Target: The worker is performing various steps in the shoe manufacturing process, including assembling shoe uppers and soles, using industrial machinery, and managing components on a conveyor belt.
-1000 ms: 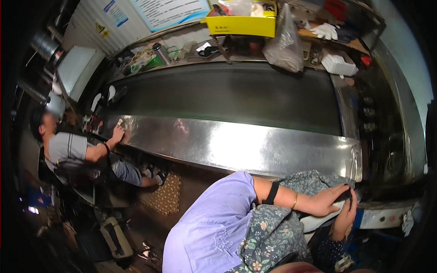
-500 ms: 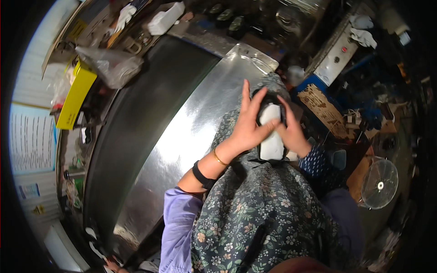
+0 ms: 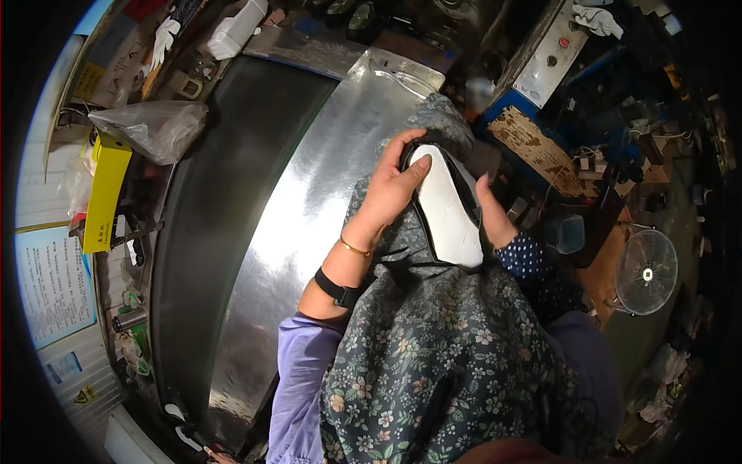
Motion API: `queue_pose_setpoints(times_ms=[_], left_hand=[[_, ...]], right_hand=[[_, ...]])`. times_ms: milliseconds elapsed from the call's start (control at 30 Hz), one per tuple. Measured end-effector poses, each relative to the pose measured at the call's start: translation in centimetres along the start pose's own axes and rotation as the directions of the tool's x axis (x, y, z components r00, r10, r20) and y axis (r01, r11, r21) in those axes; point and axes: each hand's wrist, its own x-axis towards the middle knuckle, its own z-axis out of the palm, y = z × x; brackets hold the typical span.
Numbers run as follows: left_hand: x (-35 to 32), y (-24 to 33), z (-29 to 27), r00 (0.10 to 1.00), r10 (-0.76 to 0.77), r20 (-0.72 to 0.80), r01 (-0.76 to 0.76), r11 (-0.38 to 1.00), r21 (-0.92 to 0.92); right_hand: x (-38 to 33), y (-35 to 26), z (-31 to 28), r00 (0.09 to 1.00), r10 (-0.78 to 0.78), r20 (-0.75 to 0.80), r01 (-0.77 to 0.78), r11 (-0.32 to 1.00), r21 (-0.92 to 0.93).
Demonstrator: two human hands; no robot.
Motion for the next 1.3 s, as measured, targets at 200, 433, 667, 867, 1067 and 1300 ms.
queue_pose_setpoints(times_ms=[200, 433, 667, 867, 1067, 1300], left_hand=[[0.8, -0.1, -0.3, 0.998, 0.007, 0.057, -0.017, 0.981, 0.191], [1.8, -1.0, -0.7, 0.995, 0.088, 0.044, -0.098, 0.914, 0.394], [2.2, -0.6, -1.2, 0.986, 0.127, 0.105, -0.161, 0.882, 0.443], [0.0, 1.3, 0.3, 0.994, -0.059, -0.094, 0.023, 0.939, -0.344], [-2.0, 3.0, 1.8, 0.944, 0.175, -0.279, 0.231, 0.251, 0.940], [-6.6, 1.0, 1.2, 0.997, -0.001, -0.074, 0.056, 0.666, 0.744]], right_hand=[[1.5, 1.3, -0.4, 0.998, 0.017, -0.069, -0.046, 0.893, -0.448], [0.8, -1.7, 2.8, 0.962, -0.269, 0.044, 0.147, 0.376, -0.915], [-1.9, -0.6, 1.2, 0.992, -0.033, 0.120, 0.108, 0.698, -0.708], [-2.0, 0.2, 2.5, 0.994, -0.016, 0.108, 0.039, 0.976, -0.216], [-2.1, 0.2, 6.2, 0.979, -0.197, 0.058, 0.195, 0.805, -0.561], [-1.7, 1.8, 6.1, 0.954, -0.301, 0.000, 0.278, 0.883, -0.378]])
